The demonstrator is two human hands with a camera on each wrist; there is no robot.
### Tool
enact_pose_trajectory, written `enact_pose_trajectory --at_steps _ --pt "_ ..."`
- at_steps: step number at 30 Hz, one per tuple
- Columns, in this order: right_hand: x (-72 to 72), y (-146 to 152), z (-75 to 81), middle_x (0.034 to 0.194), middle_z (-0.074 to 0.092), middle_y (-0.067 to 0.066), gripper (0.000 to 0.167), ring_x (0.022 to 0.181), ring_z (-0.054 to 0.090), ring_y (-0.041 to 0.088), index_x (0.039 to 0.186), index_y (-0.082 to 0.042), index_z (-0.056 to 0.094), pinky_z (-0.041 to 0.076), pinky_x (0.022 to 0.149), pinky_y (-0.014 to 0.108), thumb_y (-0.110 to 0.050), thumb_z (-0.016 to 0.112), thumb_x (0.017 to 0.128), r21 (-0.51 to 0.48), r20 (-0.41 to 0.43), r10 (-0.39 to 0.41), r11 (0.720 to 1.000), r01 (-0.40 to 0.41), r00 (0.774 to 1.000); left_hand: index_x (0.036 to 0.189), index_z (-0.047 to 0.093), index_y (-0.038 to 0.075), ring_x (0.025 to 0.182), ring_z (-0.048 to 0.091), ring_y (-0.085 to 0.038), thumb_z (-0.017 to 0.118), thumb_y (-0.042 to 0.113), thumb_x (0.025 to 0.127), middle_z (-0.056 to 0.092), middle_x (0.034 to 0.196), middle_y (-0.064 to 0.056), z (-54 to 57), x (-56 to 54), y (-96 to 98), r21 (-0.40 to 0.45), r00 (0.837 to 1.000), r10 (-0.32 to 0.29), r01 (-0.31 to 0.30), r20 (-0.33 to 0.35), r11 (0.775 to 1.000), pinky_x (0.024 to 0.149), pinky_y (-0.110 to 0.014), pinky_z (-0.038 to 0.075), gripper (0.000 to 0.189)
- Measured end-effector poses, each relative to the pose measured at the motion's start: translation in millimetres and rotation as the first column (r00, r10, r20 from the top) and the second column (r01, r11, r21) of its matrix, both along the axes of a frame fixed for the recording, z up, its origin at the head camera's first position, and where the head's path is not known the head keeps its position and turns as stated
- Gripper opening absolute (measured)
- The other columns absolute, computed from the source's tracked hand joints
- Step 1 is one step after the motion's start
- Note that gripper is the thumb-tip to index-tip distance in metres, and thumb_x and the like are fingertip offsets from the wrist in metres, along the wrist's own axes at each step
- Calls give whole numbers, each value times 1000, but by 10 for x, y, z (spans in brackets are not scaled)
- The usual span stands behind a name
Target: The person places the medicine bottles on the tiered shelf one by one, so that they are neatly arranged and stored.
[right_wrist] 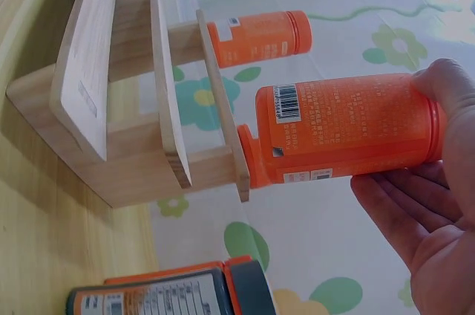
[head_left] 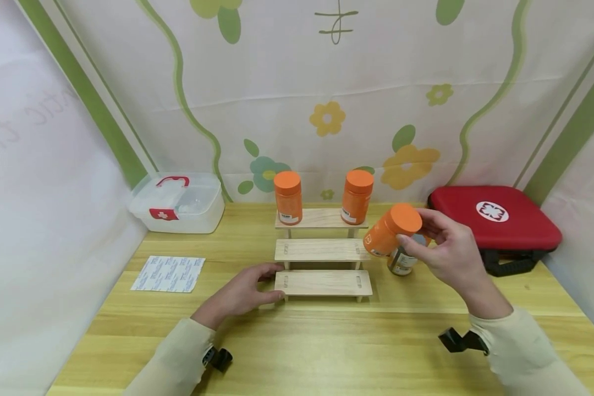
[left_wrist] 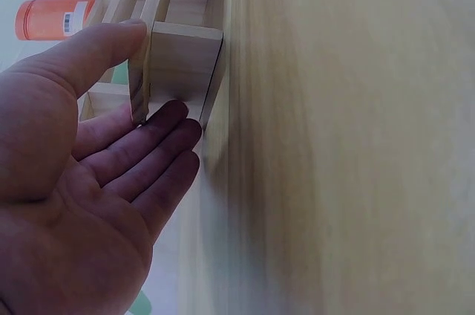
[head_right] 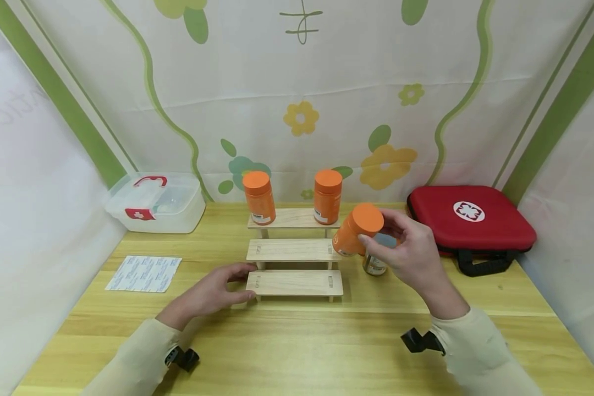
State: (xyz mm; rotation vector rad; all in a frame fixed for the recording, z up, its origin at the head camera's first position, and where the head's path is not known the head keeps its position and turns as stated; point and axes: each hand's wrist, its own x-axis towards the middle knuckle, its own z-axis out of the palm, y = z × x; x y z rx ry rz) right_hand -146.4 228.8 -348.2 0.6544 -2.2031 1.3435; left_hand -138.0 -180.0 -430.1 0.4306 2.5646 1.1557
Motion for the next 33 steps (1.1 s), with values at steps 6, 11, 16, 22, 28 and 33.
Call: enact_pose_trajectory --at_steps 6,11,16,22,28,33 --pt "-42 -86 -11 117 73 -21 52 104 72 -4 126 11 70 58 92 9 23 81 77 -32 -3 43 999 -43 999 147 63 13 142 59 -31 85 38 96 65 150 -8 -9 -11 -14 11 1000 -4 3 12 1000 123 -57 46 61" --pt "-68 -174 -6 117 74 -22 52 104 72 -3 127 12 69 59 91 10 24 80 77 -49 2 65 997 -65 998 147 63 14 141 59 -30 85 38 95 65 149 -7 -3 -15 -22 13 1000 -4 3 19 1000 123 -56 45 61" --pt "-95 -259 -8 117 72 -23 52 102 72 -2 127 13 68 61 89 12 23 81 78 -45 7 81 996 -80 997 148 63 14 143 58 -31 85 37 95 65 151 -7 5 -18 -21 14 1000 -4 3 24 1000 124 -56 45 62" --pt "-145 -362 -25 116 73 -23 52 99 72 -1 127 11 69 61 84 13 22 81 77 -54 -6 118 992 -118 993 149 63 13 144 58 -32 85 38 95 64 152 -8 2 -25 -37 8 1000 -12 12 21 1000 124 -56 45 63" --pt "-164 -484 -24 116 74 -21 52 101 73 -1 127 10 70 61 83 13 21 82 78 -70 -10 163 984 -163 987 149 63 12 143 58 -32 84 38 96 64 152 -8 10 -18 -40 10 1000 -22 22 14 1000 124 -56 45 63" --pt "-161 -575 -18 116 73 -22 50 104 73 -3 127 9 70 61 86 13 18 83 79 -60 -1 160 985 -160 987 149 62 11 144 58 -32 84 37 96 64 152 -9 14 -18 -39 11 1000 -21 21 18 1000 124 -56 45 63"
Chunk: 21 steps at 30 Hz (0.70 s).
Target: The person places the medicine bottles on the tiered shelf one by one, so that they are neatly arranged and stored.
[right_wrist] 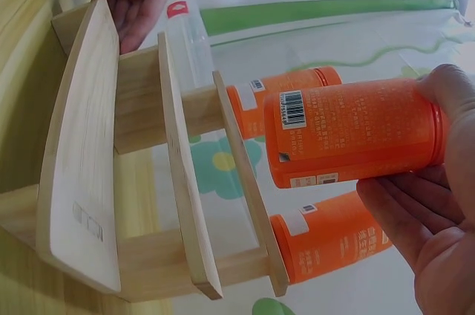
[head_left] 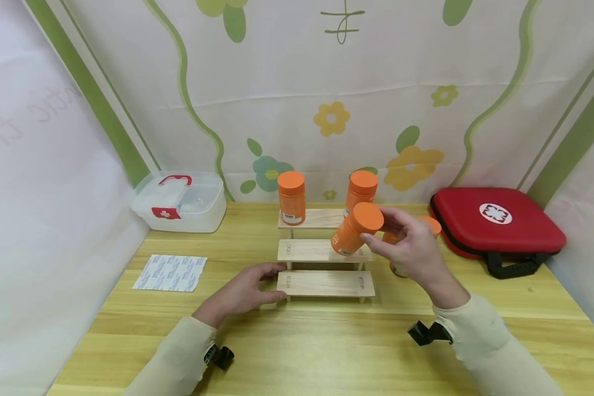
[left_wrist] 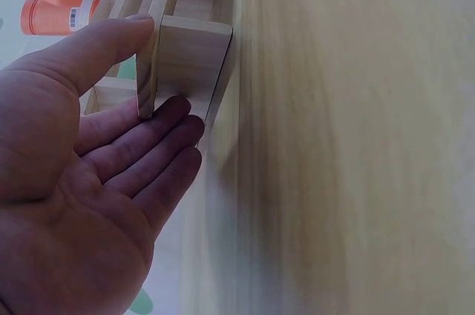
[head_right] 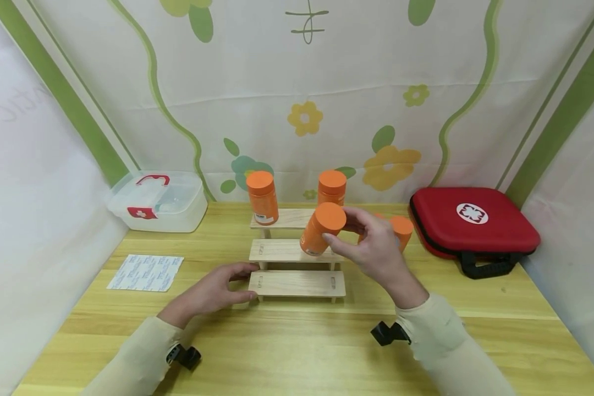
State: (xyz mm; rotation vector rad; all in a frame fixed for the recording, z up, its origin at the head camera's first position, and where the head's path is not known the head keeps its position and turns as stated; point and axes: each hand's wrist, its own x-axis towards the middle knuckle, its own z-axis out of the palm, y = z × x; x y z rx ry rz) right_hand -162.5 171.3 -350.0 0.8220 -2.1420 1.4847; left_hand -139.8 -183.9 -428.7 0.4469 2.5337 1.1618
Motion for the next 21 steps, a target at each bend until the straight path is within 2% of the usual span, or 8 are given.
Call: enact_pose_trajectory --at_steps 5,9,13,16,21 --pt "-29 -77 -11 117 75 -18 49 107 73 -1 129 7 70 61 90 15 16 82 82 -6 19 43 999 -43 999 148 63 13 143 58 -31 85 39 95 64 151 -7 -3 -6 0 -19 1000 14 -14 3 1000 123 -56 45 63" --pt "-57 -154 -23 118 78 2 49 108 73 2 130 6 70 62 93 17 15 82 84 -14 28 91 996 -90 995 148 64 14 142 59 -31 85 40 95 64 151 -6 -6 -9 -2 -26 1000 18 -18 -1 999 123 -56 45 62" --pt "-75 -222 -46 117 78 19 49 107 72 -1 130 5 70 61 94 16 13 83 84 13 19 88 996 -88 996 148 64 14 143 58 -31 85 39 95 64 152 -6 -10 -8 -3 -24 1000 17 -17 2 1000 123 -57 45 62" --pt "-91 -269 -58 116 78 22 49 106 72 -2 130 5 70 61 94 15 12 84 83 28 -7 86 996 -85 996 148 64 15 142 59 -31 85 40 95 64 151 -6 -11 -8 -3 -25 1000 16 -16 1 1000 123 -57 46 62" --pt "-122 -352 -73 116 79 20 48 106 73 -1 129 4 71 62 93 17 10 85 84 48 -18 93 995 -92 996 148 64 15 142 59 -30 85 40 95 65 151 -6 -12 -11 -1 -28 1000 21 -20 6 999 123 -57 46 62"
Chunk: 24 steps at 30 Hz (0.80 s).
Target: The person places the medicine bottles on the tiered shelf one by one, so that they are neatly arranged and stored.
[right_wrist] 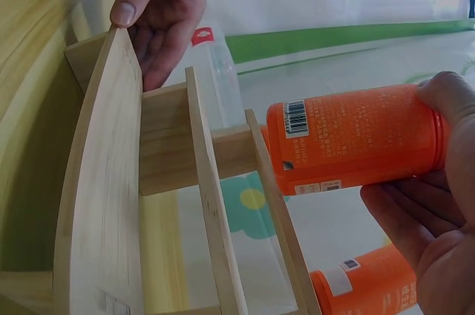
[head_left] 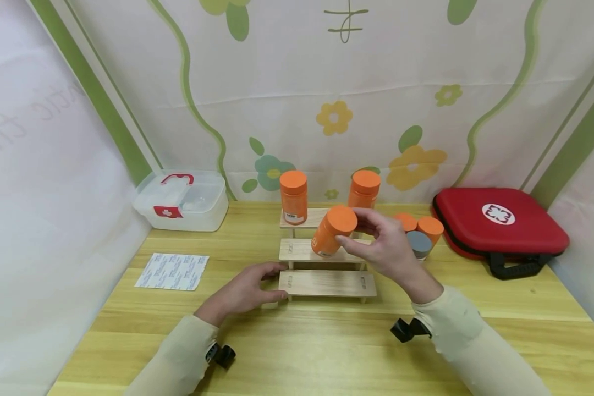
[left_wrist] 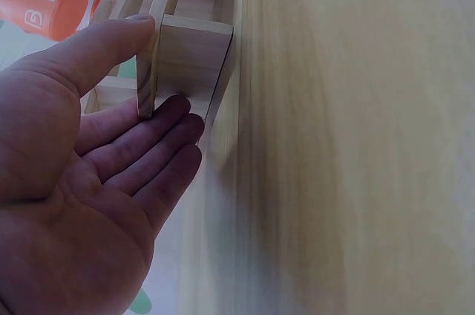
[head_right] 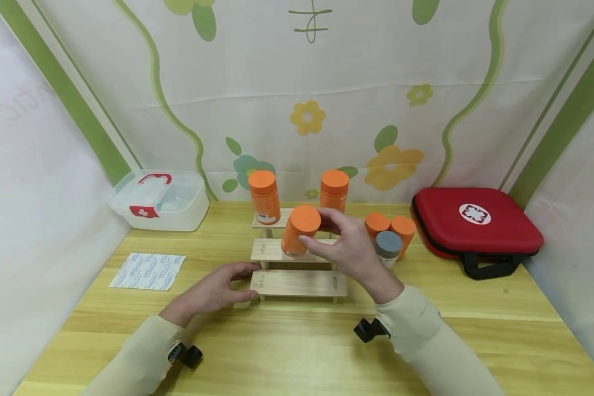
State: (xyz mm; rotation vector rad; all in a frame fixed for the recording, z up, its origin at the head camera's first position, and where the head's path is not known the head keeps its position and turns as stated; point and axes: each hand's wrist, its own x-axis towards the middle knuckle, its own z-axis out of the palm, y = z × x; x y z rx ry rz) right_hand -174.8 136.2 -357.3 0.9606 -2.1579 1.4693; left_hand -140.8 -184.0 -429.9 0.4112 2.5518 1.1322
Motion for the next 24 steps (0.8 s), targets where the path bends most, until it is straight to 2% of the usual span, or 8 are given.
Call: enact_pose_trajectory --at_steps 3,7,11,14,16,24 --pt "-7 -54 1 118 79 17 48 107 75 5 130 2 71 62 93 18 5 87 85 24 34 -15 1000 14 999 148 64 15 142 59 -30 85 39 95 65 151 -6 2 -1 0 4 1000 -6 6 -1 1000 123 -57 46 62" --pt "1 -132 18 121 79 14 48 108 78 19 132 -1 71 62 93 18 -2 88 87 64 89 -35 998 29 995 149 63 13 142 59 -31 85 36 96 64 151 -8 -4 0 -4 14 1000 -19 19 -9 1000 123 -57 46 62" --pt "-6 -211 20 122 79 14 47 108 79 28 132 0 70 65 94 28 -5 88 89 74 104 -30 997 23 994 150 62 13 142 59 -32 84 37 96 64 152 -9 -12 1 -6 12 1000 -22 22 -10 1000 123 -57 46 63" --pt "-28 -271 -3 121 79 16 46 108 79 31 131 2 71 66 94 41 -4 88 89 59 97 -20 998 14 995 150 62 13 142 59 -32 84 37 96 64 152 -9 -13 2 -7 10 1000 -19 20 -9 1000 123 -57 46 63" --pt "-43 -311 -24 121 79 17 46 108 79 31 131 2 70 66 94 46 -4 88 89 50 97 -13 999 9 995 150 62 13 142 59 -32 84 36 96 64 152 -9 -12 3 -6 13 1000 -19 19 -7 1000 123 -57 46 63" --pt "-69 -463 -62 124 77 18 48 112 78 32 134 3 69 65 97 49 -5 87 90 11 131 15 1000 -17 991 149 62 12 143 59 -32 84 35 97 64 152 -9 1 6 6 17 1000 -23 23 -11 1000 123 -56 46 61"
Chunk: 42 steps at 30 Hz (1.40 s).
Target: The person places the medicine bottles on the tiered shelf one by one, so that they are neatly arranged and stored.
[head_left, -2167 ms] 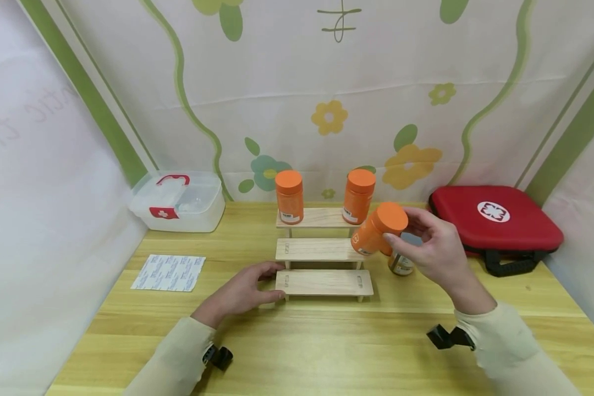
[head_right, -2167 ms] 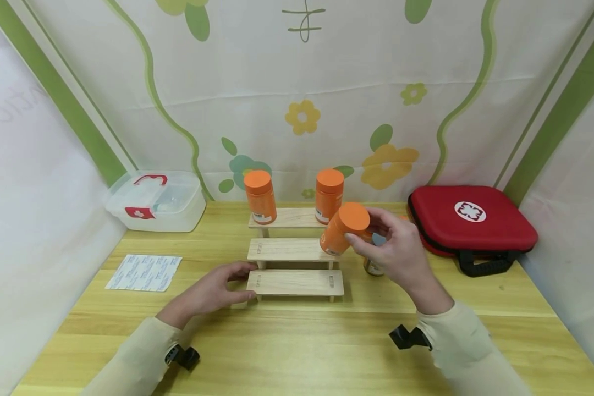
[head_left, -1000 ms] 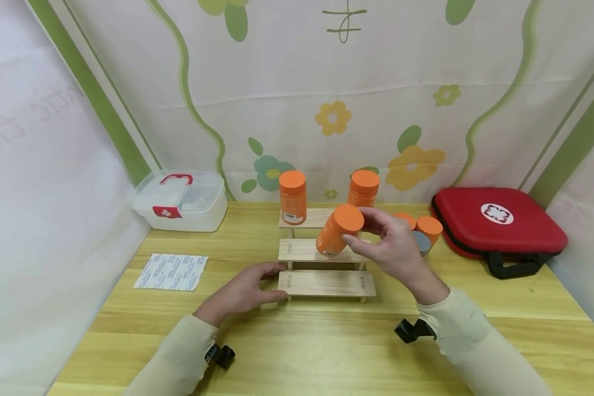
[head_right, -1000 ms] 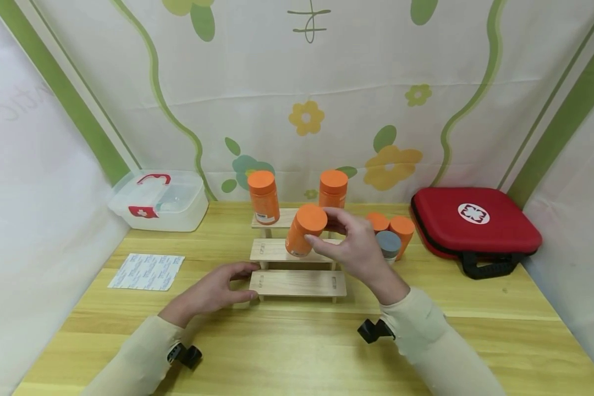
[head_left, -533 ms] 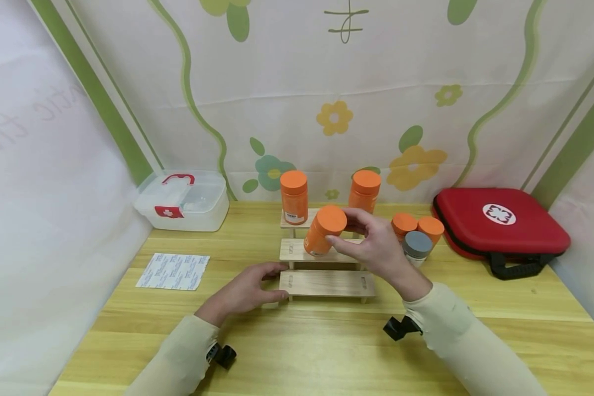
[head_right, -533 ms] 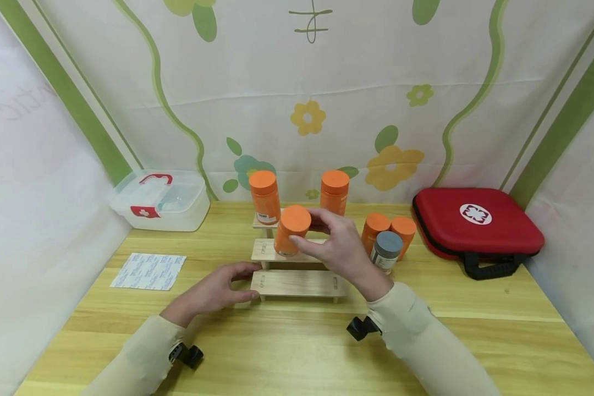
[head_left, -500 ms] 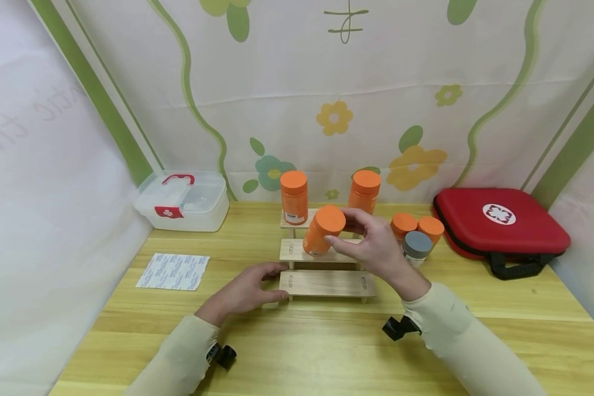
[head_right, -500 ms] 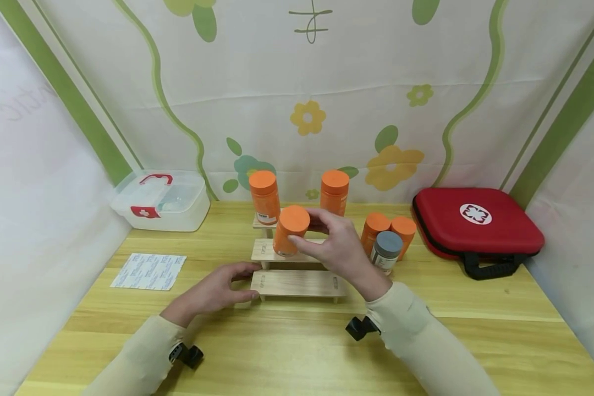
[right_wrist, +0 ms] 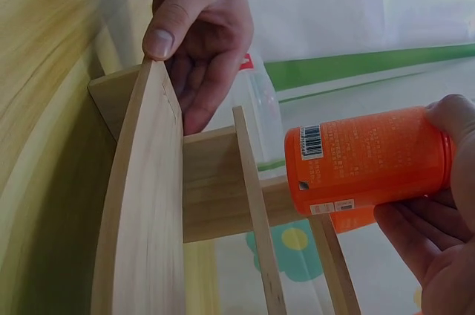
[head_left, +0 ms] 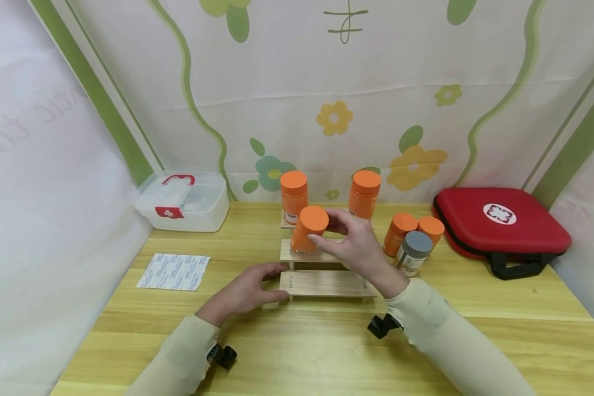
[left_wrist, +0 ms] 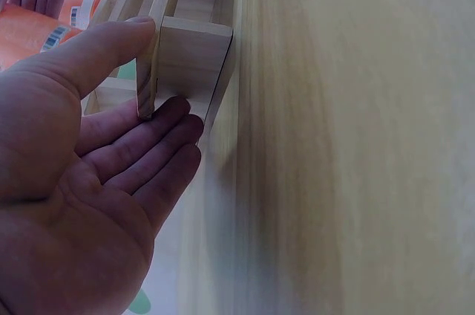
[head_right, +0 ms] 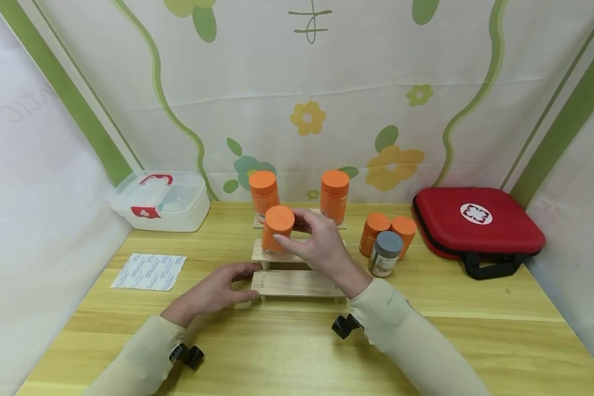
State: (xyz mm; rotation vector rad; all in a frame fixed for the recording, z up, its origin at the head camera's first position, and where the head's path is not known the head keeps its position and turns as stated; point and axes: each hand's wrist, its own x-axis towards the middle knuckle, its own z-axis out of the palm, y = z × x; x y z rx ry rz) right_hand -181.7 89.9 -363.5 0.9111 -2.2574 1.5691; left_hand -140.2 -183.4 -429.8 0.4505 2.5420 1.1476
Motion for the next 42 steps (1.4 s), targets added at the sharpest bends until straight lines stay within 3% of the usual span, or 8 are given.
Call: enact_pose_trajectory --at_steps 10,15,25,37,42 --pt "-43 -148 -24 127 77 18 48 116 77 33 134 3 69 64 100 40 -4 87 90 -28 75 22 999 -20 997 149 63 13 142 59 -32 84 37 96 64 152 -8 -13 0 -5 -10 1000 9 -9 -1 1000 123 -57 46 62" --pt "-50 -215 -42 128 77 17 48 119 76 32 136 1 69 64 102 45 -8 87 92 -4 100 5 1000 -5 995 149 62 12 143 59 -32 84 37 97 64 153 -8 -9 -2 -2 -5 1000 8 -8 0 1000 123 -57 46 62" --pt "-25 -306 0 124 78 14 50 114 78 28 134 -1 71 65 99 40 -21 89 92 121 50 -106 988 100 993 149 63 12 144 58 -32 83 36 97 64 154 -8 5 -1 -2 9 1000 6 -6 7 1000 124 -57 45 61" --pt "-9 -344 -60 123 79 14 53 114 78 28 135 -2 70 65 98 39 -23 90 90 177 16 -130 976 126 991 149 63 13 144 58 -33 83 38 97 64 153 -8 -12 -3 -11 3 1000 11 -11 4 1000 123 -58 45 61" --pt "17 -284 -44 129 77 17 55 120 76 31 138 -1 69 65 100 40 -18 90 91 159 51 -94 984 85 994 148 63 13 144 58 -32 84 37 97 64 153 -8 -8 -4 -5 5 1000 14 -14 11 1000 124 -58 45 61"
